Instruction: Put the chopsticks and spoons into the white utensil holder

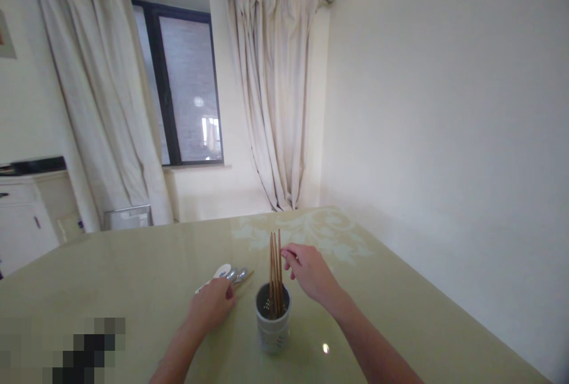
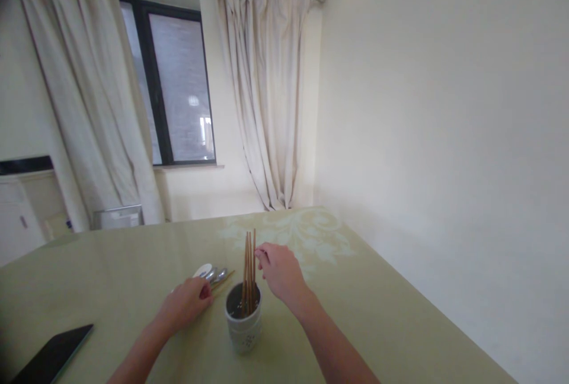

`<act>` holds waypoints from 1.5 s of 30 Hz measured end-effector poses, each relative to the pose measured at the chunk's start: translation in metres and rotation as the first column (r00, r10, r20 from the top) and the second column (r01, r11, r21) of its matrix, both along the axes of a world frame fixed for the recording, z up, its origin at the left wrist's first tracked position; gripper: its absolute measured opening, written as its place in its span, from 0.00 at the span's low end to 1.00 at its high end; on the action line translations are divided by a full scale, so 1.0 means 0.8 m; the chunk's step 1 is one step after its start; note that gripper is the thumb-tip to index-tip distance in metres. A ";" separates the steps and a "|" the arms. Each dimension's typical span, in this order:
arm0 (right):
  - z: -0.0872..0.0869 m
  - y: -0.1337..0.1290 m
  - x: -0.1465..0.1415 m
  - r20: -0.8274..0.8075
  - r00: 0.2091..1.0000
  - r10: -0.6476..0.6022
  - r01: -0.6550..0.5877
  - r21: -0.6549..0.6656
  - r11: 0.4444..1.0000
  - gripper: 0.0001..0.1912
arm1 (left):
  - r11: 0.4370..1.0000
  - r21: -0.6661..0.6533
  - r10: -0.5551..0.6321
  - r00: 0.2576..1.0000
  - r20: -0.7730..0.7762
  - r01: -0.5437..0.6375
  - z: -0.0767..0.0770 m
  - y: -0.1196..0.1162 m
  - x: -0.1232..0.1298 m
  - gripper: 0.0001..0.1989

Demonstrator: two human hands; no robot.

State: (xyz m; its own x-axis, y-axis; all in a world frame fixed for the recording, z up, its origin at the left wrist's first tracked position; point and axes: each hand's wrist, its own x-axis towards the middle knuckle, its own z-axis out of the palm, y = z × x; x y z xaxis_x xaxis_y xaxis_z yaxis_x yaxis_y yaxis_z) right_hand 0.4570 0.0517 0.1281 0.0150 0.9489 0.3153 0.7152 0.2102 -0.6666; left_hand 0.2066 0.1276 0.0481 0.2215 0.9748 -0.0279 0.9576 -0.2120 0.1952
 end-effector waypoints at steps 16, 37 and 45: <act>0.052 -0.058 -0.025 -0.443 0.840 0.314 -0.217 0.255 0.942 0.11 | 0.900 0.339 -0.435 0.541 0.720 0.273 0.143 -0.102 0.044 0.12; 0.040 -0.026 0.010 -0.384 0.920 0.082 0.049 0.319 0.946 0.12 | 1.000 0.011 -0.021 0.997 -0.068 0.022 0.013 -0.004 -0.001 0.10; 0.013 -0.013 -0.017 -0.221 0.973 0.070 -0.036 0.156 0.987 0.10 | 0.998 -0.050 0.021 0.997 -0.080 -0.025 0.006 -0.003 -0.003 0.11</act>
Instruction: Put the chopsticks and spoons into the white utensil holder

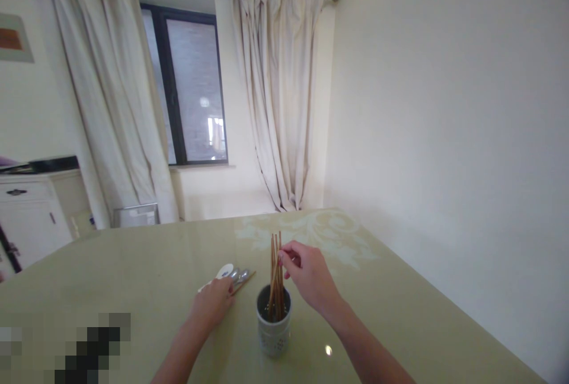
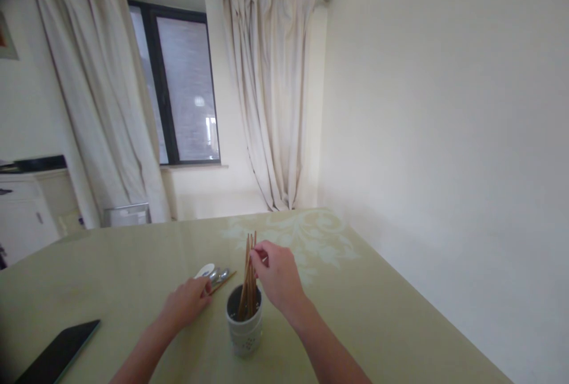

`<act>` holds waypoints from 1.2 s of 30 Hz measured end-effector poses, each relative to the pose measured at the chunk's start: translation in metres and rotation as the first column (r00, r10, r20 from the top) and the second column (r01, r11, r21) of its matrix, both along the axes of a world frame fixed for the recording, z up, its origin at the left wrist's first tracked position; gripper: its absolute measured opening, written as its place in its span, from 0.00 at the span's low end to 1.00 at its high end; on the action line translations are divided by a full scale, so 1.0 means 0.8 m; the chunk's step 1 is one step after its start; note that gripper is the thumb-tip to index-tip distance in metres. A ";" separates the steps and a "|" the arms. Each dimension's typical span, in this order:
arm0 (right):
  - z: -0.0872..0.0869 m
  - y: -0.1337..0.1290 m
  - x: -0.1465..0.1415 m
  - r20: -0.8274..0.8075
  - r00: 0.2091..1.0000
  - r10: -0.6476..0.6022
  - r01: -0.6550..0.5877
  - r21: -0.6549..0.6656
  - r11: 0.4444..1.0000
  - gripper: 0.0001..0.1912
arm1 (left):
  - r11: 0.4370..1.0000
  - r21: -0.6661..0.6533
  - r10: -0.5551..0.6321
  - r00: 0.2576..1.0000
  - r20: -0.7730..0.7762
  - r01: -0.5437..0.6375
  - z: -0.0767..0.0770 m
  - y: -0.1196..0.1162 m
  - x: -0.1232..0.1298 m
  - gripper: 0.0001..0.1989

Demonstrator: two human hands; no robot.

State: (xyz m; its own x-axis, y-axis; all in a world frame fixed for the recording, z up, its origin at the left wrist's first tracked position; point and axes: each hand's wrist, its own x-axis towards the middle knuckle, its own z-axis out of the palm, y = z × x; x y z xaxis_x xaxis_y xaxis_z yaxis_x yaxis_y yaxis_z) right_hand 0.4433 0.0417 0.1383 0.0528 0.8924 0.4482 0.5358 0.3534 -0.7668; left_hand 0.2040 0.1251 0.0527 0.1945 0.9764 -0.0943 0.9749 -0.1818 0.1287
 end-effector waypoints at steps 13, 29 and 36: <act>0.022 -0.018 0.013 0.010 1.000 0.009 -0.009 0.041 0.999 0.10 | 0.990 0.135 -0.084 0.945 0.315 0.043 0.040 -0.003 -0.002 0.11; 0.048 -0.046 0.001 -0.237 0.960 0.150 -0.113 0.163 0.980 0.14 | 0.894 0.387 -0.447 0.505 0.738 0.227 0.126 -0.074 0.039 0.16; 0.051 -0.037 0.030 -0.078 0.997 -0.007 0.016 0.125 0.992 0.13 | 0.994 0.098 -0.085 0.927 0.365 0.053 0.036 0.005 -0.009 0.08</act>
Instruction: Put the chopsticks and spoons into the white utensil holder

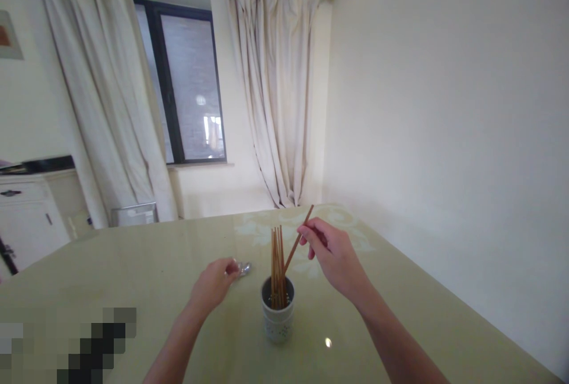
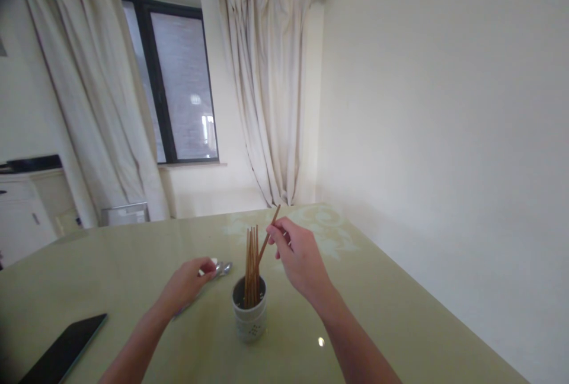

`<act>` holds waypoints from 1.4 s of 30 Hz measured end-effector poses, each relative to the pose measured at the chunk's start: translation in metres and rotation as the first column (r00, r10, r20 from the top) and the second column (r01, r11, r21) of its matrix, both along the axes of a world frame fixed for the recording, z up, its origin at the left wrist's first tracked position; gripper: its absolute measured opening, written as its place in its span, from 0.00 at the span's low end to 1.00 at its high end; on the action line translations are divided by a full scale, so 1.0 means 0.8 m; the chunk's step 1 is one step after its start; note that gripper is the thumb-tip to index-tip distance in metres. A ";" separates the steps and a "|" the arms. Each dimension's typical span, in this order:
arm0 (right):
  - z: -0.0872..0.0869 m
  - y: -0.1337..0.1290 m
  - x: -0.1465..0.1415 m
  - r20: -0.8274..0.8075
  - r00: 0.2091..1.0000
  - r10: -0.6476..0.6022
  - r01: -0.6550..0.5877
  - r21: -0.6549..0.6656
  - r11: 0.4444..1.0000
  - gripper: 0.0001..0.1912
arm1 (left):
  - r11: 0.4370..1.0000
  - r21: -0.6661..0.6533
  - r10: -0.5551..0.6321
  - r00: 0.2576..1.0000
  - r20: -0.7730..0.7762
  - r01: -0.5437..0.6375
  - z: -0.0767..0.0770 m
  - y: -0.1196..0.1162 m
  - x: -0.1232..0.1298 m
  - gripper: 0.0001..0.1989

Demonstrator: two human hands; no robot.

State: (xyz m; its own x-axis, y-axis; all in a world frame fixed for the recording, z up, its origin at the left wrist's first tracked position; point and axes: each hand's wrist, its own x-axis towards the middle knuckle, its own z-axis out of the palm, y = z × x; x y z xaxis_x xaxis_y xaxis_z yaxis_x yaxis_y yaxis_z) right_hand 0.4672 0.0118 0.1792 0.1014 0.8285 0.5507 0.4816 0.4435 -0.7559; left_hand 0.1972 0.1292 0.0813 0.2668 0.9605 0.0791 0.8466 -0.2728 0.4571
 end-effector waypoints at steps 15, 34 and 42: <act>-0.050 0.037 -0.019 0.495 0.868 -0.045 0.232 -0.325 0.917 0.18 | 0.994 -0.015 0.106 0.966 -0.235 -0.112 -0.057 0.018 -0.008 0.08; -0.008 -0.004 -0.026 0.002 0.999 0.047 -0.047 0.038 0.998 0.11 | 0.917 0.244 -0.397 0.788 0.471 0.317 0.087 -0.080 0.052 0.15; -0.002 0.000 0.001 0.235 0.966 -0.111 0.103 0.049 0.994 0.11 | 0.995 0.101 -0.011 0.988 -0.156 0.027 -0.020 0.011 -0.010 0.08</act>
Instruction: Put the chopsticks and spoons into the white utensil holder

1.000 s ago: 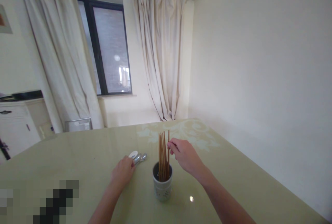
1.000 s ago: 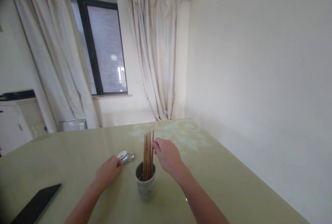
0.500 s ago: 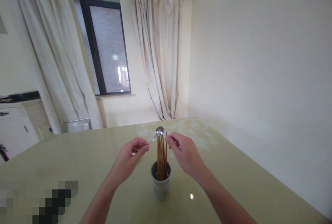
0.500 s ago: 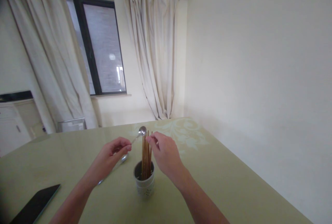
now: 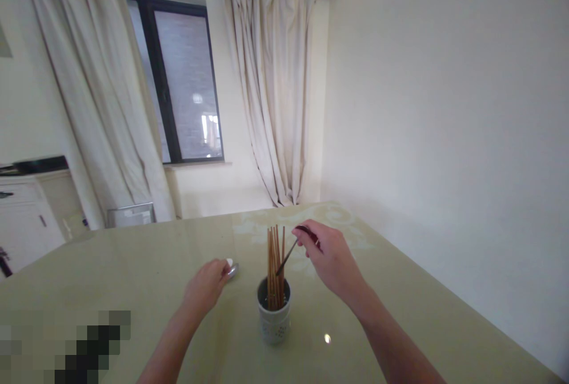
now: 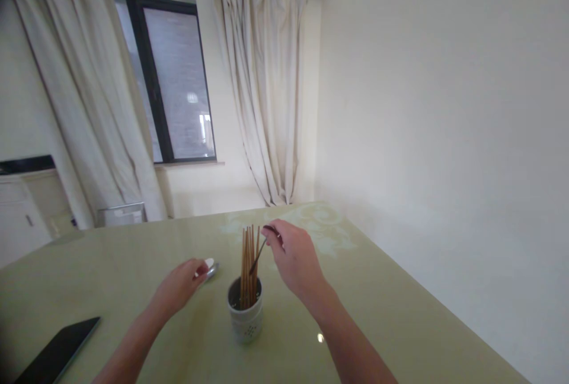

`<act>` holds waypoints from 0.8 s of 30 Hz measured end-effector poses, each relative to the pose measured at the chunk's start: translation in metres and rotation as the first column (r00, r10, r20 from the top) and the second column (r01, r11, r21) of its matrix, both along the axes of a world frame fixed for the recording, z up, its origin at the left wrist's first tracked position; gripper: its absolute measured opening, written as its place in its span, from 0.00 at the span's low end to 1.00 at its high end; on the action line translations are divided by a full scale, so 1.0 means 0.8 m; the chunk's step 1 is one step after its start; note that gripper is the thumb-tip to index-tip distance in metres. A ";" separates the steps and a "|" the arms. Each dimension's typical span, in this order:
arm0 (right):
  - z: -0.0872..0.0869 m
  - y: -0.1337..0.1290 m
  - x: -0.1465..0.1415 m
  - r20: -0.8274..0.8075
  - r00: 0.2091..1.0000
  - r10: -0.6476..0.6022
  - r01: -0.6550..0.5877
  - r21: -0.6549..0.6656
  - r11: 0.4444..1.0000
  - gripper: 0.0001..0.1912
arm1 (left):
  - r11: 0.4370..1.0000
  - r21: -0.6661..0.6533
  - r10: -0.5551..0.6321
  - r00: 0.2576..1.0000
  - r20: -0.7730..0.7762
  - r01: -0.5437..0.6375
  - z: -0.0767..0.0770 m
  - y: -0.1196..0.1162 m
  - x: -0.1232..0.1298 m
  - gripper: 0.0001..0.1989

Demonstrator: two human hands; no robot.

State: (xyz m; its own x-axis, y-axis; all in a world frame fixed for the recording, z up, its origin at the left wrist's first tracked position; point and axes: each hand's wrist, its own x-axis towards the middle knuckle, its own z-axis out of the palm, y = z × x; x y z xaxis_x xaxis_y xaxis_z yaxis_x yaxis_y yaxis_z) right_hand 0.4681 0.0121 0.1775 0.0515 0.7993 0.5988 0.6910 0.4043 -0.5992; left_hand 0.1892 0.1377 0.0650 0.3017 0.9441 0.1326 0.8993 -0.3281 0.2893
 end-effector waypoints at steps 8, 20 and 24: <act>-0.033 0.023 -0.018 0.245 0.969 0.020 0.051 -0.283 0.958 0.10 | 0.991 -0.071 0.098 0.979 -0.177 -0.112 -0.047 0.010 -0.013 0.07; -0.014 0.010 -0.021 0.042 0.999 0.025 -0.019 -0.143 0.990 0.12 | 0.995 -0.065 -0.021 0.822 0.570 0.071 0.025 -0.005 0.007 0.17; -0.010 -0.002 -0.036 -0.182 0.966 0.183 -0.200 -0.079 0.977 0.11 | 0.950 -0.006 -0.191 0.594 0.781 0.313 0.086 -0.060 0.045 0.19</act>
State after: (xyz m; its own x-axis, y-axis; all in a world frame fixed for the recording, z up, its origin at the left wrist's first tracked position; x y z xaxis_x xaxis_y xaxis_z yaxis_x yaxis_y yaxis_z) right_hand 0.4391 0.0103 0.1695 -0.0125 0.8576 0.5142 0.4890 0.4538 -0.7449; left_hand 0.2254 0.0894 0.1335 0.3770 0.8717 0.3129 0.2172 -0.4117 0.8851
